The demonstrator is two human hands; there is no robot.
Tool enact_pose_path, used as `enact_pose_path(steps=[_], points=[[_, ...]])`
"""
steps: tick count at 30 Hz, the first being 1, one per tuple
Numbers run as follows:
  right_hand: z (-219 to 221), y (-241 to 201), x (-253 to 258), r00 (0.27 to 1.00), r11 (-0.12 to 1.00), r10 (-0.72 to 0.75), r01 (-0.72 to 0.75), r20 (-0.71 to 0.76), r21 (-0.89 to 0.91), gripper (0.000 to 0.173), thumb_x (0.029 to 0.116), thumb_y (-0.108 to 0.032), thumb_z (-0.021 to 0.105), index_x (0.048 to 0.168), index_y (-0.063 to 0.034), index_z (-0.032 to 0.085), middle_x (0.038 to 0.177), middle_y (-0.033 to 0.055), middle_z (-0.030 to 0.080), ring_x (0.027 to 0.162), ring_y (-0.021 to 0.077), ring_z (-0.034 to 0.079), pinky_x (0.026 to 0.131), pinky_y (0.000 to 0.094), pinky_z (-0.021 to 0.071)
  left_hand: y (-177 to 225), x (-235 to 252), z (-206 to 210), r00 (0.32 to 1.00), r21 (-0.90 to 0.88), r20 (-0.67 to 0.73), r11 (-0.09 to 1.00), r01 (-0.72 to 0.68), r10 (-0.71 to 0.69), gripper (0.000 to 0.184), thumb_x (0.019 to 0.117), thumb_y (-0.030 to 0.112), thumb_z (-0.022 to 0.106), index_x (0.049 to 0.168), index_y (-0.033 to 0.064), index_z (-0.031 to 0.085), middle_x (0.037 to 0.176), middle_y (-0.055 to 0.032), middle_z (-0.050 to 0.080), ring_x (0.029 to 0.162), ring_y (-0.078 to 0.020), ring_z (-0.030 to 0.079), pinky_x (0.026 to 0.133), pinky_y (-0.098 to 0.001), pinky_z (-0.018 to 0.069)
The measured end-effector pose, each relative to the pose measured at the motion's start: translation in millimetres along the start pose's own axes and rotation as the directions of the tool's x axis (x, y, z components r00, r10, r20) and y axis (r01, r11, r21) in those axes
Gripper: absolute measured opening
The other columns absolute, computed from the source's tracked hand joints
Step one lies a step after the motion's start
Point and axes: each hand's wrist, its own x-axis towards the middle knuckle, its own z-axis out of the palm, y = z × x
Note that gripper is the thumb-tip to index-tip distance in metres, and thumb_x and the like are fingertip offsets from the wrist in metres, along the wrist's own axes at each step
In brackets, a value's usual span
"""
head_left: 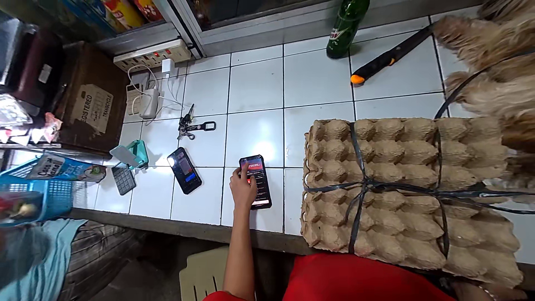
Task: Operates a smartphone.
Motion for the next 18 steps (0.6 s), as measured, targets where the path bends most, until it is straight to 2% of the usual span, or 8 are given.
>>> enact_pose_path(steps=[5, 9, 11, 13, 14, 15, 17, 18], points=[[-1, 1, 0, 1.0, 0.998, -0.012, 0.013, 0.01, -0.058, 0.043, 0.1101, -0.01, 0.027, 0.149, 0.0062, 0.039, 0.147, 0.0166, 0.053, 0.131, 0.0171, 0.055, 0.105, 0.0208, 0.0427, 6, 18, -6, 0.997, 0.046, 0.031, 0.996, 0.073, -0.075, 0.05, 0.1061, 0.018, 0.046, 0.156, 0.0159, 0.045, 0.145, -0.0272, 0.05, 0.125, -0.0467, 0.053, 0.1, -0.0612, 0.0439], [-2, -3, -4, 1.0, 0.998, -0.018, 0.019, 0.008, -0.063, 0.042, 0.11, -0.01, 0.028, 0.147, 0.0077, 0.039, 0.144, 0.017, 0.054, 0.128, 0.0155, 0.056, 0.103, 0.0194, 0.0436, -4, 11, -5, 1.0, -0.109, -0.023, 0.994, 0.003, -0.006, 0.035, 0.1052, 0.012, 0.047, 0.133, 0.0042, 0.067, 0.139, -0.0269, 0.056, 0.125, -0.0397, 0.057, 0.105, -0.0529, 0.0459], [2, -5, 3, 0.997, 0.995, 0.068, -0.07, -0.029, -0.068, 0.042, 0.1092, -0.008, 0.026, 0.147, 0.0046, 0.041, 0.144, 0.0127, 0.054, 0.128, 0.013, 0.055, 0.104, 0.019, 0.0419, -10, 0, -4, 0.997, -0.225, -0.078, 0.974, -0.036, 0.019, 0.032, 0.1025, 0.004, 0.046, 0.122, -0.003, 0.07, 0.136, -0.0281, 0.058, 0.124, -0.0374, 0.059, 0.103, -0.0482, 0.048], [3, 28, 45, 0.993, 0.991, 0.115, -0.113, -0.029, 0.067, 0.043, 0.1111, -0.01, 0.022, 0.147, 0.0019, 0.042, 0.143, 0.0126, 0.056, 0.128, 0.0162, 0.056, 0.107, 0.025, 0.0419, -15, -9, -2, 0.993, -0.293, -0.118, 0.955, -0.054, 0.02, 0.034, 0.0996, -0.001, 0.045, 0.124, -0.0064, 0.068, 0.134, -0.0301, 0.059, 0.121, -0.038, 0.06, 0.101, -0.0476, 0.0481], [-5, 73, 86, 0.999, 0.988, -0.028, 0.022, 0.044, 0.15, 0.045, 0.112, -0.015, 0.022, 0.145, 0.0066, 0.043, 0.138, 0.0207, 0.058, 0.124, 0.0235, 0.06, 0.105, 0.0316, 0.0465, -17, -13, -1, 0.993, -0.306, -0.119, 0.951, -0.044, 0.008, 0.035, 0.0987, -0.001, 0.044, 0.127, -0.0079, 0.065, 0.134, -0.0306, 0.059, 0.12, -0.0379, 0.06, 0.101, -0.0473, 0.048], [-18, 147, 157, 0.871, 0.877, -0.464, 0.424, 0.165, 0.226, 0.055, 0.1083, -0.026, 0.026, 0.132, 0.019, 0.046, 0.118, 0.0321, 0.064, 0.107, 0.0308, 0.07, 0.085, 0.0339, 0.0598, -19, -15, 0, 0.994, -0.312, -0.113, 0.95, -0.029, -0.007, 0.037, 0.0986, -0.001, 0.043, 0.129, -0.0086, 0.063, 0.134, -0.0303, 0.059, 0.119, -0.0374, 0.061, 0.101, -0.047, 0.0481], [-16, 184, 208, 0.888, 0.881, -0.432, 0.377, 0.16, 0.288, 0.068, 0.1016, -0.051, 0.037, 0.128, 0.0083, 0.056, 0.109, 0.0223, 0.071, 0.1, 0.0241, 0.072, 0.08, 0.0349, 0.0601, -21, -18, 2, 0.994, -0.296, -0.107, 0.955, -0.023, -0.01, 0.038, 0.0984, -0.001, 0.044, 0.132, -0.0088, 0.06, 0.134, -0.0297, 0.059, 0.119, -0.037, 0.061, 0.102, -0.0474, 0.0479], [-23, 171, 191, 0.889, 0.904, -0.389, 0.319, 0.242, 0.284, 0.065, 0.1055, -0.045, 0.035, 0.137, 0.0104, 0.049, 0.122, 0.0267, 0.066, 0.113, 0.0275, 0.068, 0.092, 0.037, 0.0579, -21, -18, 3, 0.995, -0.275, -0.103, 0.961, -0.033, 0.004, 0.039, 0.0981, -0.001, 0.044, 0.133, -0.0085, 0.059, 0.135, -0.0296, 0.059, 0.121, -0.038, 0.06, 0.104, -0.0484, 0.0471]])
